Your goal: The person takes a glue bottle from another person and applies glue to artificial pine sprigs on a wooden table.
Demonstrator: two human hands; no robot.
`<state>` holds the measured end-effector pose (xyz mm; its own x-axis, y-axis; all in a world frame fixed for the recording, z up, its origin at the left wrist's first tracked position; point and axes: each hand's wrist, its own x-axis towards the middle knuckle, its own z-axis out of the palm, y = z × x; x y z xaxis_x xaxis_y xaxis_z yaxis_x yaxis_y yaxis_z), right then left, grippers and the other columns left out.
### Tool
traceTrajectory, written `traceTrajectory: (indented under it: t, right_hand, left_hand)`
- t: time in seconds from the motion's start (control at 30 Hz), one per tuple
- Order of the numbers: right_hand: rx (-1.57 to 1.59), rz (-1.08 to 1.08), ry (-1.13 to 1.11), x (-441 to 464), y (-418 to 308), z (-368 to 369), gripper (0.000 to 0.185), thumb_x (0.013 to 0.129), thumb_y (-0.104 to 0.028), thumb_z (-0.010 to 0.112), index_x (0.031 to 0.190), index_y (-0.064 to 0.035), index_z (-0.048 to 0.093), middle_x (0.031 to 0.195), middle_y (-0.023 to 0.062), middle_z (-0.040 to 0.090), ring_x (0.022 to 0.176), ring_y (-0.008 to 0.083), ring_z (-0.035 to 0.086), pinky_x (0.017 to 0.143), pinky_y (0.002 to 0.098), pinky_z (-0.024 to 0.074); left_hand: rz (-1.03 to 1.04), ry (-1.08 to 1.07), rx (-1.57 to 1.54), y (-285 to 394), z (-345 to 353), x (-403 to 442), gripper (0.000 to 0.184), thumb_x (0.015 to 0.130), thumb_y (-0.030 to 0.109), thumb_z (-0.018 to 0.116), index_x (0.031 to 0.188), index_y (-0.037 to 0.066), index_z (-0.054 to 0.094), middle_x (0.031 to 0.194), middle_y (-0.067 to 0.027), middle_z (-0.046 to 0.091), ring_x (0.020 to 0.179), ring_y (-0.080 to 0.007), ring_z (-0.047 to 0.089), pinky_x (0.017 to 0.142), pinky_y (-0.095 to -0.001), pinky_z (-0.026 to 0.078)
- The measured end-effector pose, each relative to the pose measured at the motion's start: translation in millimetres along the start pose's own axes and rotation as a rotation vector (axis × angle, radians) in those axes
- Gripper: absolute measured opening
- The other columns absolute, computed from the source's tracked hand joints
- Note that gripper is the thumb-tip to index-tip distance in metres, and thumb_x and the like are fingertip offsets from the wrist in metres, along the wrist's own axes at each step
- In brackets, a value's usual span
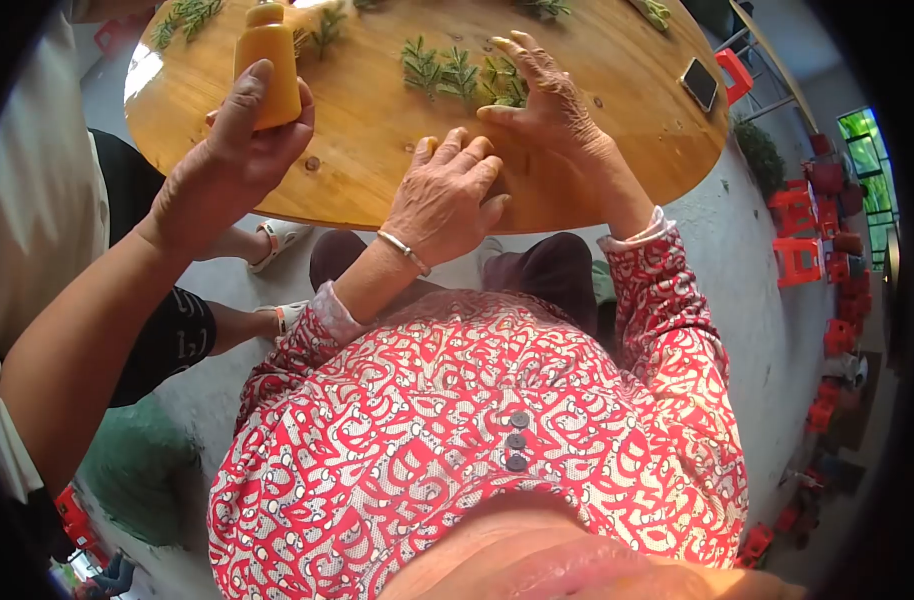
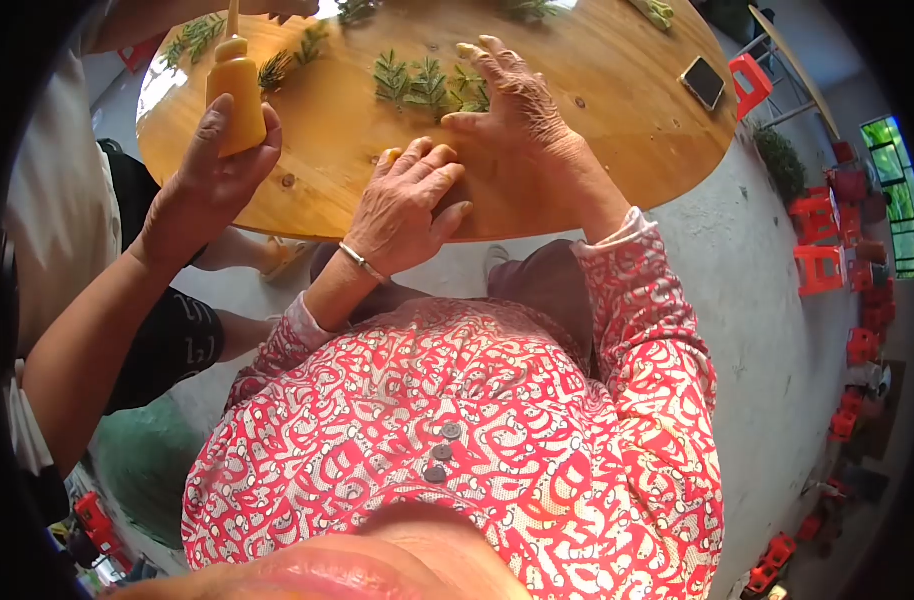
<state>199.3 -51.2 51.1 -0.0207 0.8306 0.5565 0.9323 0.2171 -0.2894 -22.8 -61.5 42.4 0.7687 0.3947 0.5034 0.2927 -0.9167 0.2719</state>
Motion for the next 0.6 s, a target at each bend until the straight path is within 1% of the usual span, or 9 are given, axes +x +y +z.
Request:
traceTrajectory:
  t: [0.03, 0.13, 0.17, 0.27, 0.37, 0.47, 0.57, 0.6]
  right_hand:
    - [-0.091, -0.043, 0.018, 2, 2, 3, 0.075, 0.071, -0.044, 0.075, 0.134, -0.0158, 0.046, 0.14, 0.0171, 0.042, 0.129, 0.0352, 0.041, 0.102, 0.0513, 0.0353]
    - [-0.083, -0.056, -0.024, -1, 8, 8, 0.067, 0.072, -0.039, 0.074, 0.129, -0.013, 0.052, 0.135, 0.0171, 0.049, 0.125, 0.0316, 0.046, 0.101, 0.0496, 0.037]
    - [-0.11, -0.078, 0.017, -2, 5, 8, 0.062, 0.072, -0.036, 0.074, 0.125, -0.0108, 0.055, 0.129, 0.0164, 0.054, 0.121, 0.0287, 0.05, 0.099, 0.0472, 0.0383]
    - [0.095, -0.062, 0.099, 5, 6, 19, 0.063, 0.072, -0.039, 0.074, 0.125, -0.0106, 0.055, 0.128, 0.0167, 0.054, 0.12, 0.0295, 0.051, 0.099, 0.0447, 0.0383]
    - [-0.015, -0.14, 0.01, 20, -12, 18, 0.072, 0.071, -0.045, 0.073, 0.131, -0.013, 0.05, 0.133, 0.0169, 0.05, 0.122, 0.0325, 0.048, 0.099, 0.0469, 0.0376]
    - [-0.089, -0.197, -0.041, 29, -30, 19, 0.081, 0.071, -0.053, 0.071, 0.138, -0.0189, 0.042, 0.141, 0.0165, 0.04, 0.128, 0.0354, 0.041, 0.1, 0.054, 0.0346]
    - [-0.135, -0.21, -0.177, 38, -30, 27, 0.084, 0.072, -0.057, 0.069, 0.142, -0.0257, 0.036, 0.146, 0.0155, 0.033, 0.131, 0.036, 0.036, 0.1, 0.0599, 0.0312]
    - [-0.129, -0.22, -0.185, 40, -32, 29, 0.082, 0.072, -0.056, 0.069, 0.141, -0.0266, 0.037, 0.146, 0.0152, 0.033, 0.131, 0.0355, 0.036, 0.1, 0.0604, 0.0306]
  left_hand:
    - [0.0, -0.004, -0.006, 1, 0, 0, 0.042, 0.081, 0.028, 0.064, 0.113, 0.003, 0.058, 0.124, -0.0144, 0.055, 0.123, -0.034, 0.045, 0.102, -0.0493, 0.032]
    - [-0.015, -0.014, -0.024, 4, -2, -4, 0.042, 0.081, 0.029, 0.064, 0.114, 0.003, 0.058, 0.125, -0.0147, 0.054, 0.124, -0.0341, 0.045, 0.102, -0.0501, 0.032]
    - [-0.018, -0.011, -0.032, 4, -3, -4, 0.042, 0.081, 0.029, 0.064, 0.114, 0.003, 0.058, 0.126, -0.0146, 0.054, 0.124, -0.0341, 0.045, 0.103, -0.0508, 0.031]
    - [-0.02, -0.017, -0.038, 7, -4, -7, 0.041, 0.082, 0.029, 0.064, 0.113, 0.003, 0.058, 0.126, -0.0153, 0.054, 0.124, -0.0348, 0.044, 0.103, -0.051, 0.031]
    - [-0.028, -0.017, -0.032, 9, -4, -9, 0.041, 0.082, 0.029, 0.064, 0.112, 0.003, 0.058, 0.125, -0.016, 0.054, 0.124, -0.0356, 0.044, 0.103, -0.0512, 0.031]
    - [-0.021, -0.013, -0.042, 9, -3, -10, 0.04, 0.081, 0.029, 0.065, 0.111, 0.002, 0.058, 0.124, -0.0169, 0.054, 0.124, -0.0361, 0.044, 0.103, -0.0512, 0.031]
    - [-0.012, -0.032, -0.025, 15, -11, -6, 0.04, 0.081, 0.028, 0.065, 0.111, 0.002, 0.058, 0.123, -0.0173, 0.055, 0.124, -0.0363, 0.044, 0.103, -0.0514, 0.03]
    - [-0.014, -0.031, -0.029, 16, -12, -7, 0.04, 0.081, 0.028, 0.065, 0.111, 0.002, 0.058, 0.123, -0.0174, 0.055, 0.124, -0.0363, 0.044, 0.103, -0.0514, 0.03]
